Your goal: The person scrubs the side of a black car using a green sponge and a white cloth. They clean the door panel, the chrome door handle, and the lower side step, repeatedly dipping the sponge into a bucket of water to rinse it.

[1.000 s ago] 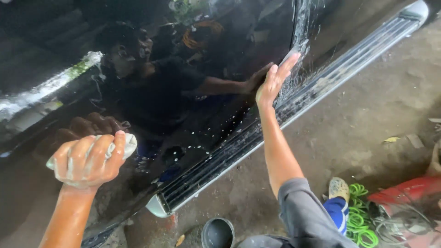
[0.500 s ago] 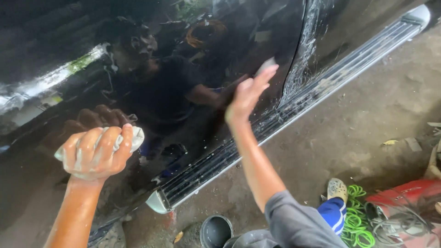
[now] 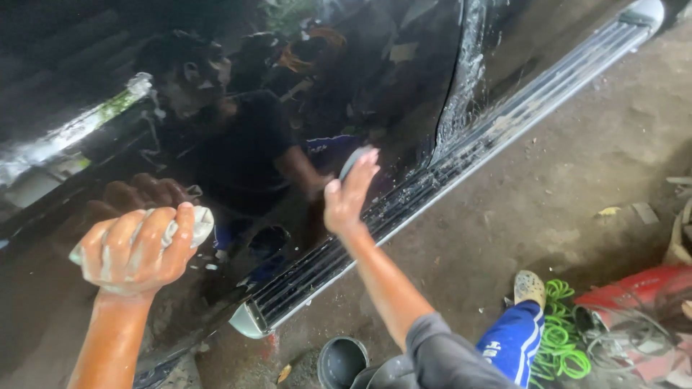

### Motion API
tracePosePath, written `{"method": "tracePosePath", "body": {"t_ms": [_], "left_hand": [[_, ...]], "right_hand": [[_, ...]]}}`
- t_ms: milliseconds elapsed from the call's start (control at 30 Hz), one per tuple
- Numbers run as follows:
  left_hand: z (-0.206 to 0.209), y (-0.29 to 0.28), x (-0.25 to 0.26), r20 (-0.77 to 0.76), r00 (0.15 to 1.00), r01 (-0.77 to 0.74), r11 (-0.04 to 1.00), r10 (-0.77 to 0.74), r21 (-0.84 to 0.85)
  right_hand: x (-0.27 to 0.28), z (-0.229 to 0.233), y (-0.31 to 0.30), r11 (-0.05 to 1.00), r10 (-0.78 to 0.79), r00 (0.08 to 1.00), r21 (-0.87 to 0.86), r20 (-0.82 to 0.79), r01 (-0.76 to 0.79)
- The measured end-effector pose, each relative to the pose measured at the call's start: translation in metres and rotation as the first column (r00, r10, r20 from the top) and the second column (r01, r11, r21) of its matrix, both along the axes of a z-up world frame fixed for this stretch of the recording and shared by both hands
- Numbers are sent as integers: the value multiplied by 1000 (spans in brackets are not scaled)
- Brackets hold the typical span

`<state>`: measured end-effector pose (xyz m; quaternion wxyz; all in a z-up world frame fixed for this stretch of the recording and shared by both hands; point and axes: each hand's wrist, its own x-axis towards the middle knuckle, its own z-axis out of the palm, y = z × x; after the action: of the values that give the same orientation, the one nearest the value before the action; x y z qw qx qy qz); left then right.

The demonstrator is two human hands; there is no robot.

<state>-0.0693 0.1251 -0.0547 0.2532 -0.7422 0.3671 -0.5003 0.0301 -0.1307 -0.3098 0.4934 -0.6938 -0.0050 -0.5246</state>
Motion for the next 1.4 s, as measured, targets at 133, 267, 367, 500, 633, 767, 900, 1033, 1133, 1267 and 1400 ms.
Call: {"method": "tracePosePath", "body": {"t_ms": [133,267,367,500,633,767,900,1033,1133,1267,1400], "left_hand": [[11,-8,-1,21,999,-28,999,27,31],[14,-12,-3,40,998,-58,997,56,49],[16,-17,-5,32,999,-43,998,42,35],[17,-16,-3,30,998,-56,998,55,39],[15,-16,0,45,995,-94,994,92,49],[13,-12,-6,14,997,-79,995,78,62],[15,-11,-5,44,994,-104,989,100,109],[22,-15,-4,65,993,-103,988,96,114],[14,-11,-5,54,991,-129,983,123,127],[17,-13,-3,45,993,-116,985,111,129],[17,-15,-4,36,993,-113,985,109,128]], "right_hand": [[46,-13,-77,978,21,986,208,-163,14],[4,8,-15,916,57,980,400,-190,24],[-30,-14,37,982,167,979,104,-117,-155],[30,-22,-54,978,22,983,207,-181,16],[37,-6,-60,901,82,965,432,-247,34],[-42,-61,38,977,169,925,180,-341,-112],[11,-70,-52,990,29,914,137,-405,30],[18,-60,-60,937,53,891,332,-451,112],[-69,-117,66,985,154,863,144,-481,-96],[-24,-111,-15,997,70,881,62,-467,-46],[10,-90,-72,931,132,868,360,-478,57]]}}
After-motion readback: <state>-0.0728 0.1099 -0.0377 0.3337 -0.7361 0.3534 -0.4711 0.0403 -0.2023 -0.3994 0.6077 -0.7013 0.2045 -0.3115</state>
